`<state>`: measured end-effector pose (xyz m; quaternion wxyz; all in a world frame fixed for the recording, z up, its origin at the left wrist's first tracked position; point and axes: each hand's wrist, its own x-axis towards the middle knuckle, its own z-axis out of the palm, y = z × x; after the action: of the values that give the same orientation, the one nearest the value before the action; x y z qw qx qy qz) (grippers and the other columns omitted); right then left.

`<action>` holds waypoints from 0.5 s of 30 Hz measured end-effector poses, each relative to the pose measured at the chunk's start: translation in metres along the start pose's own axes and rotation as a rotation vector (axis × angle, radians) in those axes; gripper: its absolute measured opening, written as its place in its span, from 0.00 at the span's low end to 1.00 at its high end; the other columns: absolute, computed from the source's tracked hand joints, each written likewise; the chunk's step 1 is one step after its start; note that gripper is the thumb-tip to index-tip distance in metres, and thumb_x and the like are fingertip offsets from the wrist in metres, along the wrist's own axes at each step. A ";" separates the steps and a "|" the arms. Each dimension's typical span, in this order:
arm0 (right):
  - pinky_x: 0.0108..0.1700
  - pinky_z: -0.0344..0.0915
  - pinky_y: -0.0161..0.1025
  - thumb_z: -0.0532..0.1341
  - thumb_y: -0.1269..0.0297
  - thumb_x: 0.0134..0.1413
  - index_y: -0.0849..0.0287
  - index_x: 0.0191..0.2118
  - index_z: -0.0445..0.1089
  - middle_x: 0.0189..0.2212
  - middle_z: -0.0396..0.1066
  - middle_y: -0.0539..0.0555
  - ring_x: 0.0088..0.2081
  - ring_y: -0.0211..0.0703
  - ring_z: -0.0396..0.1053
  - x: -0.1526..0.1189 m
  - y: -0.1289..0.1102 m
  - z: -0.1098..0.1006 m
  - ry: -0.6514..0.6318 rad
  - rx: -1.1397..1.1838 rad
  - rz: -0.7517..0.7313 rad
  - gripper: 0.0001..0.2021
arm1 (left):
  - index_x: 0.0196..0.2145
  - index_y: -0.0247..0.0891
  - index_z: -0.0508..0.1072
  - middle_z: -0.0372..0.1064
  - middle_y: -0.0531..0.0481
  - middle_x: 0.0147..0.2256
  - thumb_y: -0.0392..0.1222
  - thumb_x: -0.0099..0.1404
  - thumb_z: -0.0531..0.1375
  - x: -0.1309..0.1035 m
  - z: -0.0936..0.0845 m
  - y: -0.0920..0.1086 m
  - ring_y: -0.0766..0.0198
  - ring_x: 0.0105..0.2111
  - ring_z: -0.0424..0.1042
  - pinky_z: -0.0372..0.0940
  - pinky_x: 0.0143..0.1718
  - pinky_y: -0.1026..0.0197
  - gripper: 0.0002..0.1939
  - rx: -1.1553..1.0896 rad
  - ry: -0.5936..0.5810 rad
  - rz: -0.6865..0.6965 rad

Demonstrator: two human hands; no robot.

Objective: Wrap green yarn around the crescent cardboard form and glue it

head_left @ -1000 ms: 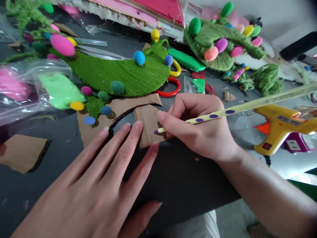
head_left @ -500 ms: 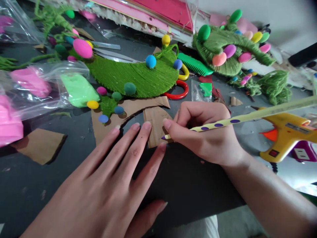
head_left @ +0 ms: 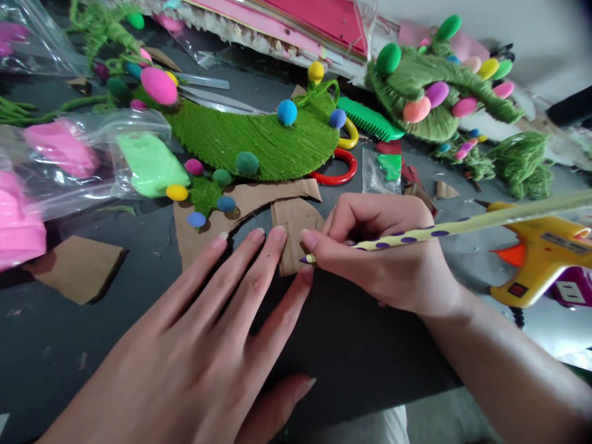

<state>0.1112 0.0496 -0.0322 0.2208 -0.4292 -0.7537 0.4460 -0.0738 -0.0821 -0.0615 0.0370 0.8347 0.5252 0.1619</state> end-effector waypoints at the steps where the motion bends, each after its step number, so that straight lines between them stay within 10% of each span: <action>1: 0.18 0.50 0.35 0.70 0.61 0.54 0.57 0.22 0.68 0.19 0.68 0.47 0.20 0.32 0.57 0.000 0.000 0.000 0.004 0.000 0.001 0.15 | 0.68 0.37 0.59 0.44 0.39 0.72 0.64 0.65 0.57 0.000 0.000 0.000 0.39 0.70 0.50 0.41 0.72 0.39 0.42 -0.001 -0.003 0.003; 15: 0.18 0.50 0.34 0.68 0.70 0.53 0.58 0.19 0.64 0.17 0.64 0.46 0.18 0.30 0.54 0.002 -0.004 0.002 0.045 -0.054 -0.038 0.16 | 0.68 0.39 0.58 0.44 0.40 0.72 0.65 0.64 0.56 0.000 0.000 0.001 0.40 0.70 0.50 0.41 0.71 0.39 0.42 0.007 -0.010 -0.012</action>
<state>0.1068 0.0493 -0.0296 0.2344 -0.4306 -0.7683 0.4116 -0.0732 -0.0829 -0.0612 0.0378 0.8323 0.5306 0.1558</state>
